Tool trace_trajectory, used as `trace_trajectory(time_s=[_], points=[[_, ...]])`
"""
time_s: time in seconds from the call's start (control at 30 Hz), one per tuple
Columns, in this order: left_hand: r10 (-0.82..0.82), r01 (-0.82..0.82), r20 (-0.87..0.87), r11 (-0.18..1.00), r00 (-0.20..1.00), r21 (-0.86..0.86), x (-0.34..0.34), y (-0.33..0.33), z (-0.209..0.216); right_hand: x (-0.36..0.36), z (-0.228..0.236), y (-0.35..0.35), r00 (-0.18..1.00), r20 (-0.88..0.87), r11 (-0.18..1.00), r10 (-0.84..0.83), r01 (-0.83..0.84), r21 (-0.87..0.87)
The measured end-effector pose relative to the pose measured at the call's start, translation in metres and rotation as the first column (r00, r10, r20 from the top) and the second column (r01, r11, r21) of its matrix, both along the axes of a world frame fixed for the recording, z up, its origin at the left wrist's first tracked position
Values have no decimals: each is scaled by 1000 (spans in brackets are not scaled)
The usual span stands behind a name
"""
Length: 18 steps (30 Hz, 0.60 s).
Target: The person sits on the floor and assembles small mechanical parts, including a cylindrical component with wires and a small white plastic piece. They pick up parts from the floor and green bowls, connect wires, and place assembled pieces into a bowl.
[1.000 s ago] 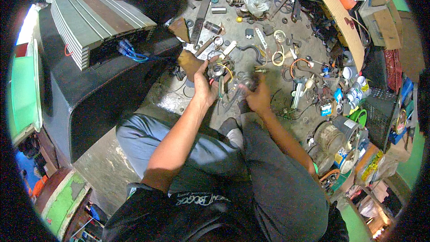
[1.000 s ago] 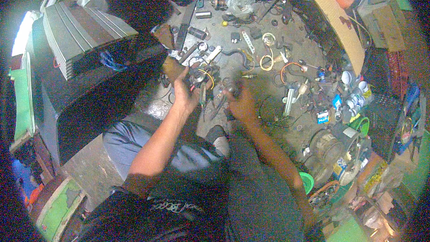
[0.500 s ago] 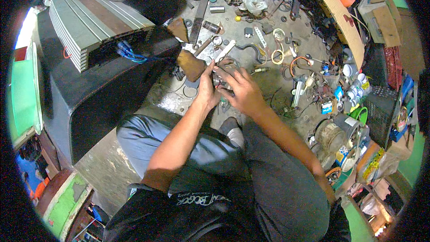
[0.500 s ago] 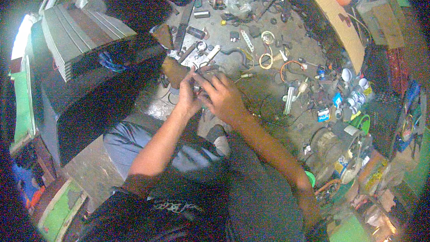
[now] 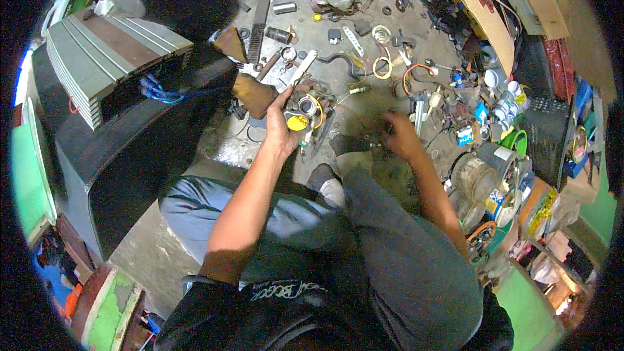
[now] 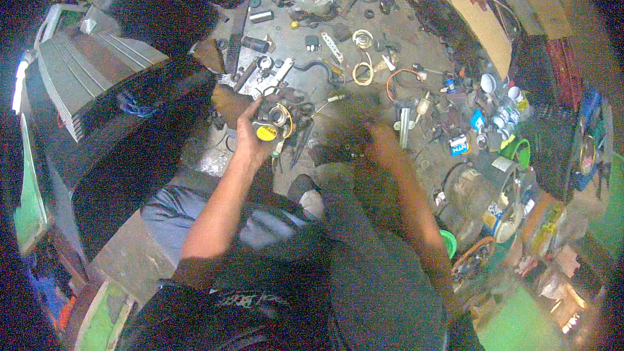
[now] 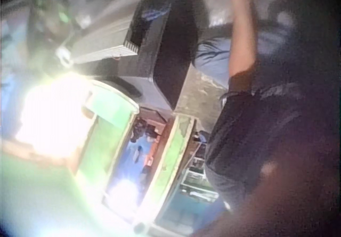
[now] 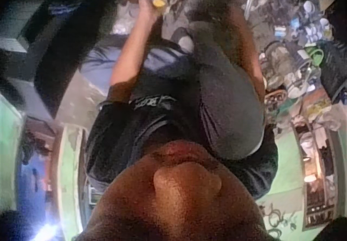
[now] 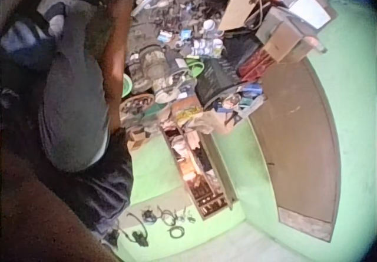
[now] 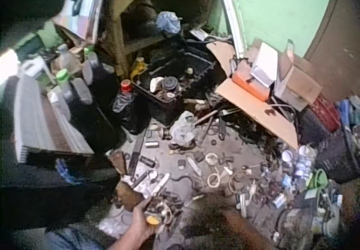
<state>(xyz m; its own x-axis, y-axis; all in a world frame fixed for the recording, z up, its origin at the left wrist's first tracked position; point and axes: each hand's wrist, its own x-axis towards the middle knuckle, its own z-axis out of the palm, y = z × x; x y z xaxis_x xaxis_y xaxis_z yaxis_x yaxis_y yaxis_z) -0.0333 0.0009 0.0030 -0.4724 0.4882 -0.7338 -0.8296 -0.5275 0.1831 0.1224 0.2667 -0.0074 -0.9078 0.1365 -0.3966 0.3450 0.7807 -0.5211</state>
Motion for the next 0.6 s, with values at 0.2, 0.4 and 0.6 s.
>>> trace_trajectory(time_s=[0.2,0.4,0.6], points=[[-9,9,22,999,1000,-41,3,1,-6,37,-16,-22,985,172,997,14,-26,67],[-54,53,-58,998,997,-16,6,2,-8,39,-30,-17,988,146,995,-53,39,91],[-51,49,-41,998,998,-40,7,6,-4,47,-51,-20,999,50,977,16,-26,211]])
